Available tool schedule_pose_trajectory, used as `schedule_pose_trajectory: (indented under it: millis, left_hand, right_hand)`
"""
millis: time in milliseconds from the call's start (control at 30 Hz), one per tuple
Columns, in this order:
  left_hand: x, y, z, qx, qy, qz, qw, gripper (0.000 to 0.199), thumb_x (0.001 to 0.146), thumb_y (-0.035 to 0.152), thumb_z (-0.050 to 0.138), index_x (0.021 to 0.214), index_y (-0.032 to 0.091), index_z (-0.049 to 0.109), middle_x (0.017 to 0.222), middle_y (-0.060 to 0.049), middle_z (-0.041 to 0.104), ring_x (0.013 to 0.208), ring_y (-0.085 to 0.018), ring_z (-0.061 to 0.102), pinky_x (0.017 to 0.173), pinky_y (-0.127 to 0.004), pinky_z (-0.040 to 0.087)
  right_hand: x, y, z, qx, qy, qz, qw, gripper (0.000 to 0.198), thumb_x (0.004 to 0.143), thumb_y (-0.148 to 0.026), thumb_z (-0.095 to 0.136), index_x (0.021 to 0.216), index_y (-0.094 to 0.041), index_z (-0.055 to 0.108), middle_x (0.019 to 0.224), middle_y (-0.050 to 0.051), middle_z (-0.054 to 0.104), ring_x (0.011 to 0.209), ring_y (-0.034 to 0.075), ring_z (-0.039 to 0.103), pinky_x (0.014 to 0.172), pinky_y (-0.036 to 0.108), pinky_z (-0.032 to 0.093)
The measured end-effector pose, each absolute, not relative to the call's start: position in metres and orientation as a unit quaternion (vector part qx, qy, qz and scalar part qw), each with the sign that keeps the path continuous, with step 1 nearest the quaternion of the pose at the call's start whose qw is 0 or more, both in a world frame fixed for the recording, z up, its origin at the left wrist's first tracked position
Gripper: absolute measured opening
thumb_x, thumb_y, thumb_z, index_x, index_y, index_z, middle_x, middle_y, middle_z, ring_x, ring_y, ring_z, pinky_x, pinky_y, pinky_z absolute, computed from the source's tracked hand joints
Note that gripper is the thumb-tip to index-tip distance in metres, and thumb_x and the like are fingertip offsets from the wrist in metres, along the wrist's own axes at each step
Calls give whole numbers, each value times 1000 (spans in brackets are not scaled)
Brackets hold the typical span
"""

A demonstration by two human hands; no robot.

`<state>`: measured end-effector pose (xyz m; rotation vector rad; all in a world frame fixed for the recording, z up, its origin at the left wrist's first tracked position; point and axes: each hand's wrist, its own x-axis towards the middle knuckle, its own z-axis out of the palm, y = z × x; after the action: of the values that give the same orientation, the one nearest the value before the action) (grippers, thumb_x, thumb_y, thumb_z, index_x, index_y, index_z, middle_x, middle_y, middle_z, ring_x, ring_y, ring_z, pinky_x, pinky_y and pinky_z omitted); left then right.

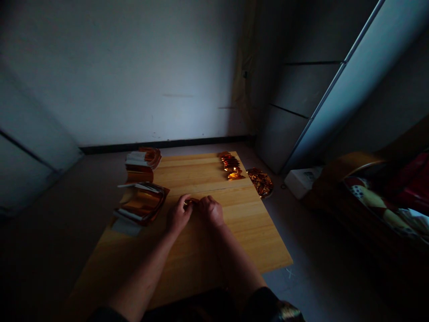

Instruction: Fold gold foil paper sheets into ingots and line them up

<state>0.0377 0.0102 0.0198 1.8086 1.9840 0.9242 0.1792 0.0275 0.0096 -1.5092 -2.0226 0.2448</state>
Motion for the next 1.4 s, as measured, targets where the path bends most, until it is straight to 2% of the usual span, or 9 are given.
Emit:
schedule_pose_trajectory:
  millis: [100,267,500,700,867,1133,1400]
  left_hand:
    - [40,9,26,585,697,362,204,47,78,25,55,125,23,49,79,0,67,65,-13,61,61,-21,43]
    - [49,7,34,541,711,381,238,51,77,26,55,127,22,47,65,3,60,54,-11,55,53,-20,38]
    - [54,4,35,558,717,360,212,60,71,14,57,129,23,45,72,1,63,58,-12,57,55,-21,38]
    - [53,4,32,572,717,344,199,60,73,16,57,131,24,44,70,2,64,56,-12,56,55,-21,39]
    - [53,4,30,574,719,347,185,56,75,19,57,129,23,45,75,-1,66,62,-14,59,58,-22,41]
    - [41,3,28,585,685,372,224,53,76,28,56,128,22,45,79,0,64,67,-14,61,61,-23,43]
    - [40,7,22,570,686,376,252,53,74,15,52,126,21,48,81,-1,65,70,-13,61,64,-21,45]
  right_hand:
    - [175,26,9,-554,-766,92,313,22,90,-22,47,72,-18,59,70,-1,56,55,7,47,53,18,30]
    - [174,25,8,-563,-764,77,306,23,90,-23,47,72,-18,60,70,-1,56,55,7,47,52,20,28]
    - [173,27,4,-589,-752,62,291,18,89,-19,47,73,-18,55,71,-1,56,53,8,45,51,21,26]
    - [174,27,5,-593,-749,64,288,18,90,-19,46,74,-18,55,71,0,58,53,8,45,50,22,25]
    - [176,26,8,-584,-753,71,295,20,90,-21,45,75,-18,58,74,1,59,56,8,48,52,20,28]
    - [179,24,11,-566,-750,101,326,19,88,-19,48,75,-18,62,76,1,58,62,9,51,57,18,32]
    - [180,26,6,-562,-733,123,363,16,86,-19,49,78,-19,63,76,1,59,62,10,52,58,17,36]
